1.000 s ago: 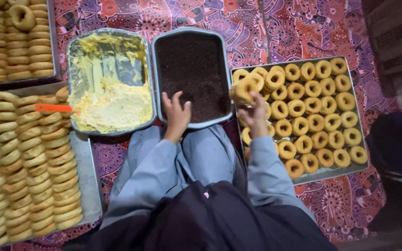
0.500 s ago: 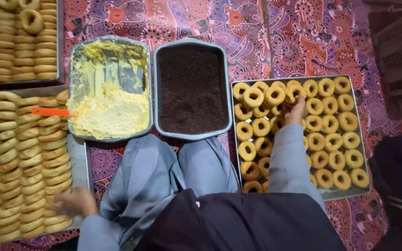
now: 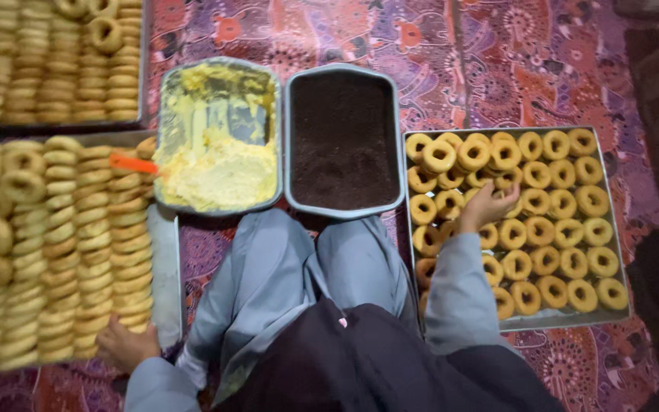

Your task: The person sits on the floor and fills ring-shaped pastries with a yellow cream using a small orange spatula, then rolls them in a dark granular topping. The filled pastries are placed on a metal tray.

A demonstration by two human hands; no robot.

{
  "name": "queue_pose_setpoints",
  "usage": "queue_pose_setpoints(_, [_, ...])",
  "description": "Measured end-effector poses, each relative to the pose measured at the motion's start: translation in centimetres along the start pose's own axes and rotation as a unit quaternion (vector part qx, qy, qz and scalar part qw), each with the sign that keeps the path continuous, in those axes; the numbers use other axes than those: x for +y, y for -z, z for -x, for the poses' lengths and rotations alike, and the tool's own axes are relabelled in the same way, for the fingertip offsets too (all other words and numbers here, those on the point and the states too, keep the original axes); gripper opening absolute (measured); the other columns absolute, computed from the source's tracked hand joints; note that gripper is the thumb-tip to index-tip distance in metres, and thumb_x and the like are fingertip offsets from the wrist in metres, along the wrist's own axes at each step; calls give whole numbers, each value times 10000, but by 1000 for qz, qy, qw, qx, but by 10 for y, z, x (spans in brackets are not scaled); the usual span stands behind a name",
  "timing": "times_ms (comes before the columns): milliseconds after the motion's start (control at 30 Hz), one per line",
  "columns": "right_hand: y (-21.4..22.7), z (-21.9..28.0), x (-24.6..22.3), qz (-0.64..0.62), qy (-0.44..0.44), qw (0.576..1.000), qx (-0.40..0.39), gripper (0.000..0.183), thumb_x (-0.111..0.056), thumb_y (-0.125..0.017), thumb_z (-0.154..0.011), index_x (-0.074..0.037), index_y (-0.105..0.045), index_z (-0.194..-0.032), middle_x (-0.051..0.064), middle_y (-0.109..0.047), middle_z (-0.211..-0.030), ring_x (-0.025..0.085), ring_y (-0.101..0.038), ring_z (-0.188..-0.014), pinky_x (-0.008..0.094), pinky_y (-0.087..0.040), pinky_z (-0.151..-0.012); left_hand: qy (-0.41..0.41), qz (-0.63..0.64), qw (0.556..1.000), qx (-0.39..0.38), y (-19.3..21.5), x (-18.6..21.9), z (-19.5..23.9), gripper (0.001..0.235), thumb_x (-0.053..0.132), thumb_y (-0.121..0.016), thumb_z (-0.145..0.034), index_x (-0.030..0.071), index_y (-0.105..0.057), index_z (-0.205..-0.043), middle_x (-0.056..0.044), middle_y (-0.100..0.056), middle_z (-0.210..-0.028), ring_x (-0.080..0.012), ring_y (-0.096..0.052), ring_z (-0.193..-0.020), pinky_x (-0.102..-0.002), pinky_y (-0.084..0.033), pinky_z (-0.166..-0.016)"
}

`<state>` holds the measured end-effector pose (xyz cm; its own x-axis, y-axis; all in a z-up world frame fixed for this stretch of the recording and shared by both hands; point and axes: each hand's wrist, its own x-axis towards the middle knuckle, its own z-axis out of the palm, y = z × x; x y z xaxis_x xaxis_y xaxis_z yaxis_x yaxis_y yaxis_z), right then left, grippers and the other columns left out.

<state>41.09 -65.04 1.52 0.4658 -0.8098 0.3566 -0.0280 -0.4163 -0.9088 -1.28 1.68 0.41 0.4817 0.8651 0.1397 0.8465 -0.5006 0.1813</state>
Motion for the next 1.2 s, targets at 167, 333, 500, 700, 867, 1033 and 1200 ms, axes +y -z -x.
queue_pose_setpoints(167, [31, 142, -68, -42, 46, 994, -93, 358, 17, -595, -890, 5, -559, -1245, 143, -483, -1267, 233, -550, -1087, 336, -539, -799, -21, 114, 992, 45, -1, -34, -4, 702, 310, -965, -711, 106, -627, -1291, -228, -552, -1284, -440, -501, -1240, -562, -435, -1054])
queue_pose_setpoints(333, [51, 271, -146, -147, 92, 934, -311, 410, 26, -656, -879, -7, -545, -1272, 132, -500, -1253, 222, -554, -1073, 304, -536, -826, 50, 167, 978, 111, -12, -33, 27, 738, 185, -963, -692, 87, -608, -1331, -227, -564, -1332, -435, -533, -1246, -552, -450, -1065])
queue_pose_setpoints(500, [62, 328, -192, -165, 104, 874, -444, 328, 50, -648, -889, -16, -602, -1207, 129, -552, -1237, 215, -613, -1043, 300, -571, -811, 49, 263, 952, 151, 13, -13, 25, 747, 98, -966, -729, 97, -596, -1378, -219, -512, -1387, -448, -522, -1286, -545, -447, -1100])
queue_pose_setpoints(700, [72, 344, -203, -160, 57, 852, -496, 339, 48, -657, -877, -21, -598, -1204, 112, -554, -1233, 194, -620, -999, 305, -546, -815, 96, 520, 841, 116, 49, 41, -29, 675, 92, -898, -838, 136, -510, -1389, -127, -404, -1509, -290, -518, -1374, -391, -512, -1181])
queue_pose_setpoints(867, [71, 344, -214, -196, 25, 786, -586, 424, 25, -670, -901, -43, -575, -1309, 96, -578, -1279, 192, -621, -1133, 309, -571, -910, -31, 684, 728, 9, 66, 112, -54, 681, 142, -875, -850, 89, -456, -1384, -99, -504, -1389, -248, -526, -1296, -357, -470, -1137])
queue_pose_setpoints(1033, [39, 332, -234, -322, 46, 606, -726, 725, -66, -702, -944, -81, -316, -1558, 79, -362, -1574, 195, -408, -1415, 356, -474, -1098, -123, 738, 576, -329, 83, 186, 13, 579, 166, -780, -896, 25, -536, -1403, -112, -574, -1354, -233, -569, -1246, -355, -483, -1071])
queue_pose_setpoints(1200, [-5, 314, -223, -291, -258, 499, -775, 515, -224, -678, -967, -112, -495, -1435, 44, -589, -1338, 155, -629, -1134, 331, -577, -899, -15, 802, 332, -496, 90, 216, 41, 488, 348, -617, -1000, 47, -501, -1366, -209, -588, -1362, -330, -597, -1259, -468, -506, -1075])
